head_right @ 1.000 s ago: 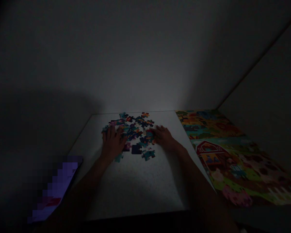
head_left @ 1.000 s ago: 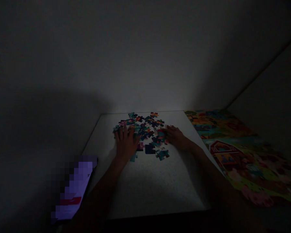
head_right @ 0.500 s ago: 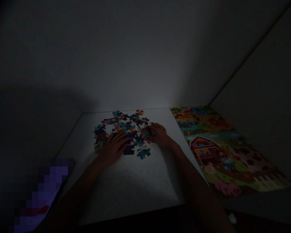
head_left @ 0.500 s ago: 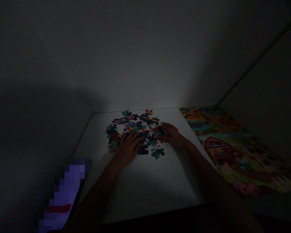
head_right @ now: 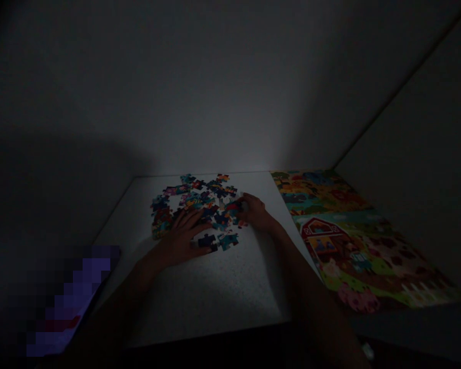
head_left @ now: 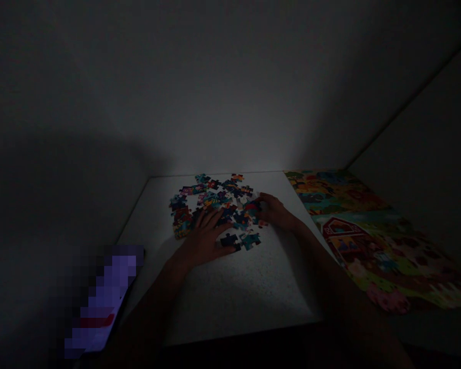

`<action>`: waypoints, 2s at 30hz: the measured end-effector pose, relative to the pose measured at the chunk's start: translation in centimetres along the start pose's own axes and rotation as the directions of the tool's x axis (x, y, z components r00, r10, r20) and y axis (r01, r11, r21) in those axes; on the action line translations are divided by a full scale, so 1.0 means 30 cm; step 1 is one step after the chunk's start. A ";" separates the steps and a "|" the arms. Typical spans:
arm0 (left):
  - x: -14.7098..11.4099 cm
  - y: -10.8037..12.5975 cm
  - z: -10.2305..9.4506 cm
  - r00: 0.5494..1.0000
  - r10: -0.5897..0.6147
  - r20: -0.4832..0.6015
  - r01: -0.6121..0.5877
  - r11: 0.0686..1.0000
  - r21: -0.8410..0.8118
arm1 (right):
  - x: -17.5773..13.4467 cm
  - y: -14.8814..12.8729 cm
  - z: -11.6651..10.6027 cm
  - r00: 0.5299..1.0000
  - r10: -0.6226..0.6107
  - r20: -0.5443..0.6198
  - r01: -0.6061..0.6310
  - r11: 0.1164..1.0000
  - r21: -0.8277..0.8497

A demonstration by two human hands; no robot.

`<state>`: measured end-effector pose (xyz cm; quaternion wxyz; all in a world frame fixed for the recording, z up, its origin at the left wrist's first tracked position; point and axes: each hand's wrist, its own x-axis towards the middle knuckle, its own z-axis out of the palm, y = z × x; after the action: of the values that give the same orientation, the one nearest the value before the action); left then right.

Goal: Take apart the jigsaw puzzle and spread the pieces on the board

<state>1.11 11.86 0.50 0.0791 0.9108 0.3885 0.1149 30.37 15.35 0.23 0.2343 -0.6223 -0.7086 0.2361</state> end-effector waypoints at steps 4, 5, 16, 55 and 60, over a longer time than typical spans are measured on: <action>-0.042 0.062 -0.009 0.998 0.047 -0.044 -0.045 0.998 0.053 | 0.001 0.010 0.002 0.999 0.010 -0.040 -0.006 0.996 0.087; -0.061 0.084 -0.002 0.997 0.044 -0.059 -0.040 0.997 0.068 | 0.002 0.013 0.006 0.998 0.015 -0.056 -0.009 0.994 0.111; -0.252 0.202 0.096 0.970 -0.078 -0.230 0.073 0.997 -0.032 | 0.013 0.075 0.026 0.953 0.152 -0.263 0.067 0.738 0.672; -0.273 0.231 0.023 0.979 -0.156 -0.131 0.142 0.984 -0.109 | -0.145 0.093 -0.095 0.928 0.334 -0.162 -0.372 0.837 -0.402; -0.275 0.230 0.021 0.980 -0.147 -0.135 0.131 0.984 -0.119 | -0.383 0.022 -0.035 0.937 0.268 -0.225 -0.346 0.805 -0.481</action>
<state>0.51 1.11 0.27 0.1086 0.8651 0.4489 0.1955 32.87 4.05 0.20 0.0696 -0.7840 -0.6162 0.0275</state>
